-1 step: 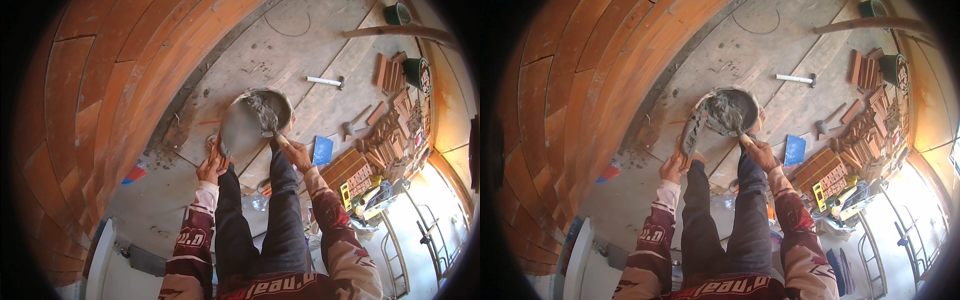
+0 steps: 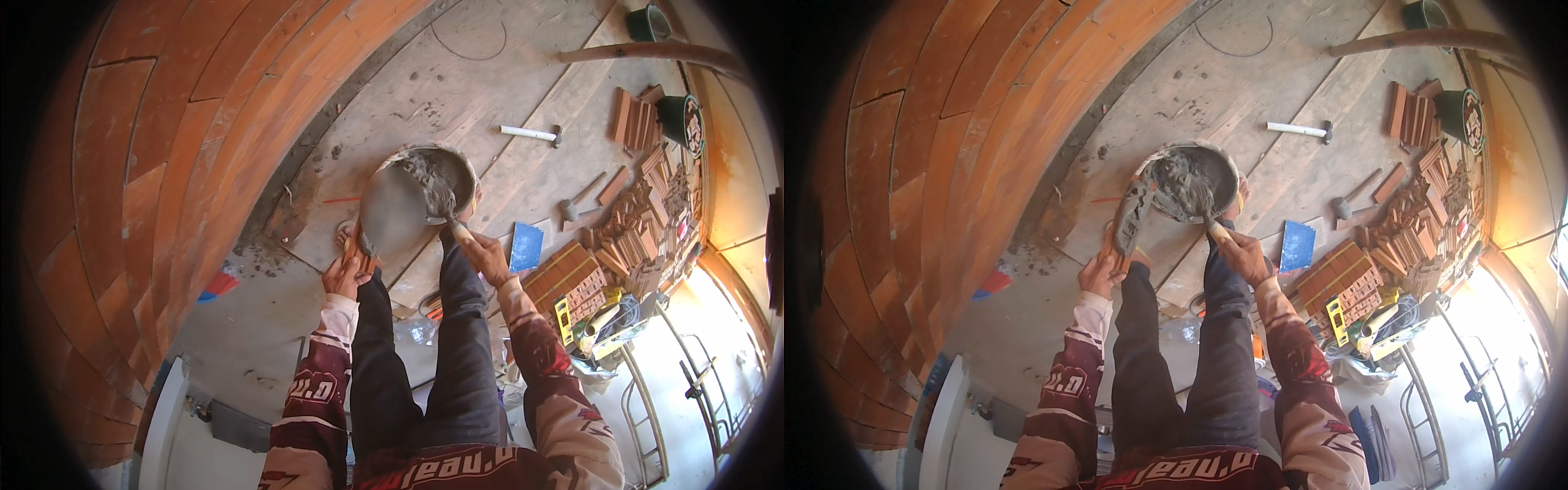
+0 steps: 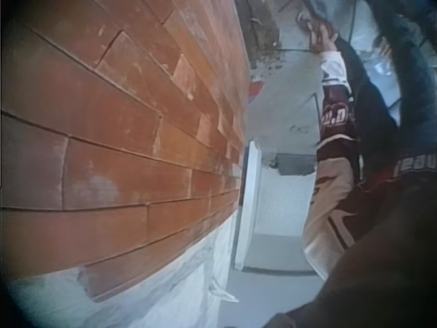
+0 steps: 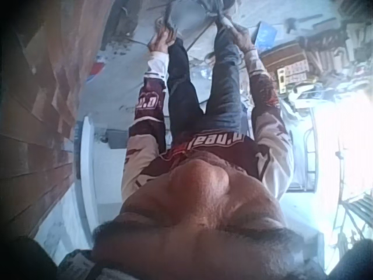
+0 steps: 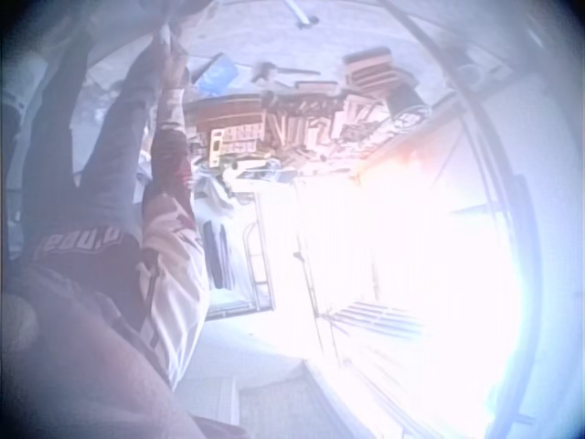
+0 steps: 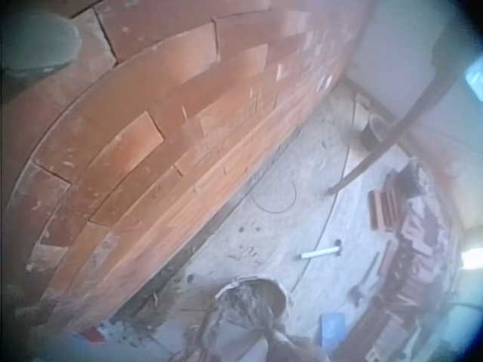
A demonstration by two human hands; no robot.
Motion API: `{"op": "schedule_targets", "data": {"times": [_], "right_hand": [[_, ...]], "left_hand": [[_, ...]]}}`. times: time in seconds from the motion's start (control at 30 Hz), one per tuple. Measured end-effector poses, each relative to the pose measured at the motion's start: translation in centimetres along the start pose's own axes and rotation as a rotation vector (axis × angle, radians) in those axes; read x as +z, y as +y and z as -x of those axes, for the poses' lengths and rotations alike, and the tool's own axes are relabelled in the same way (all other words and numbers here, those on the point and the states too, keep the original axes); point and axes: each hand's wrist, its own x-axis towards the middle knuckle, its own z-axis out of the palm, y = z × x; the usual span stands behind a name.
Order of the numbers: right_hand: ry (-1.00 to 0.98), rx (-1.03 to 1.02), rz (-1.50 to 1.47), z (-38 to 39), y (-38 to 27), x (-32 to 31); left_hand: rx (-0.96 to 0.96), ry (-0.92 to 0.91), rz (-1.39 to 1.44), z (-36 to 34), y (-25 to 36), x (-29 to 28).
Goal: The person applies mortar to rectangular terracotta tiles using a trowel and places them onto a curved wall section. They repeatedly pick up tiles, spread mortar, and press the tiles into position along the wall.
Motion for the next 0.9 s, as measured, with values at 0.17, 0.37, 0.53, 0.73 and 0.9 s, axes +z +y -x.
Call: {"op": "schedule_targets", "data": {"times": [0.17,0.37,0.53,0.73,0.9], "right_hand": [[0.19,-0.26,0.269,4.9,0.5,2.3],[0.406,-0.567,0.491,8.7,0.2,7.9],[0.481,-0.675,0.544,7.8,2.9,10.8],[0.484,-0.649,0.582,9.3,4.2,9.7],[0.412,-0.602,0.631,11.5,3.3,6.4]], "left_hand": [[0.05,0.001,0.006,-0.9,0.1,3.3],[0.065,-0.048,0.023,-1.4,2.0,7.4],[0.095,-0.094,0.05,-0.5,5.5,10.6],[0.097,-0.124,-0.006,-1.4,7.3,10.0],[0.052,-0.122,0.055,-2.3,7.3,8.2]]}}
